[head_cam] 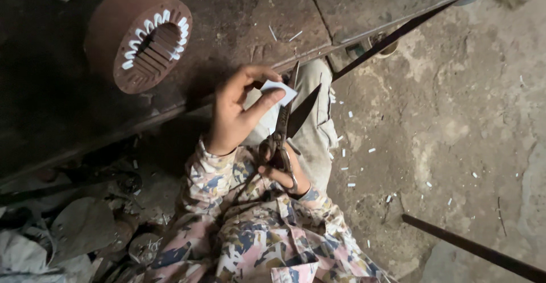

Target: The person cuts small white rectangular pieces with scissors and inserts them into slots on a brown circular motor stator. The person repeats this process, filling the stator slots with the cut pieces.

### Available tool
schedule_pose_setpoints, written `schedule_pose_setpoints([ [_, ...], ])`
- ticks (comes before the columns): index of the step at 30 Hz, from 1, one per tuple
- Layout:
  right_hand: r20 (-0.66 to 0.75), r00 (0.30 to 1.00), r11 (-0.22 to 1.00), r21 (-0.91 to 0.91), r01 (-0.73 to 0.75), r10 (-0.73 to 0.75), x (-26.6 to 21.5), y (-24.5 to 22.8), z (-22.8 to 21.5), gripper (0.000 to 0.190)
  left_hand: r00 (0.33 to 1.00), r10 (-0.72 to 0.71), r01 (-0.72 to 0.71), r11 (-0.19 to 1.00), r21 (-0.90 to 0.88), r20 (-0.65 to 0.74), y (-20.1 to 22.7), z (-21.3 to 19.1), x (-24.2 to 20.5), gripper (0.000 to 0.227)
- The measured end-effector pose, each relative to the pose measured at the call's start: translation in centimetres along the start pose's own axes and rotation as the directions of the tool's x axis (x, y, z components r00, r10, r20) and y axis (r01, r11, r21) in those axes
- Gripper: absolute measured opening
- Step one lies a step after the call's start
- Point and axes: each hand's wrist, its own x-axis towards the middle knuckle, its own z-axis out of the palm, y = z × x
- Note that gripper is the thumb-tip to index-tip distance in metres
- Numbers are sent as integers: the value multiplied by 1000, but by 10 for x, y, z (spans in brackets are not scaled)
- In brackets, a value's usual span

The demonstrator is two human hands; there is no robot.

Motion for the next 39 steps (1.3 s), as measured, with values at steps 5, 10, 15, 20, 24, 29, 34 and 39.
schedule_pose_setpoints([
  [5, -5, 1000, 990, -141, -17, 17, -5, 7, 0, 33, 989, -138, 132, 986, -102, -50, -1, 1, -8, 30],
  [10, 46, 999, 969, -245, 34, -24, -14, 10, 9, 35, 977, -208, 196, 965, -174, -50, -11, -8, -23, 23],
  [15, 55, 949, 950, 5, -311, 310, -16, 4, 22, 33, 983, -178, 151, 929, -337, -52, -20, -16, -36, 22],
  [20, 148, 987, 998, 19, -68, 64, -8, 3, 26, 32, 955, -298, 268, 874, -405, -11, -24, -18, -39, 31],
  [24, 115, 993, 1000, 6, -21, 20, -8, 7, 23, 30, 963, -258, 268, 927, -263, 72, -23, -24, -43, 37],
  [29, 6, 984, 984, -27, -178, 178, -8, 12, 20, 32, 964, -262, 263, 928, -264, 39, -25, -17, -44, 40],
  [34, 84, 989, 992, 1, -123, 122, 1, 17, 18, 33, 983, -177, 161, 960, -230, -49, -24, -12, -40, 39],
  [39, 27, 997, 994, -83, -69, 72, 2, 28, 7, 26, 988, -151, 139, 968, -210, -41, -26, -25, -39, 35],
])
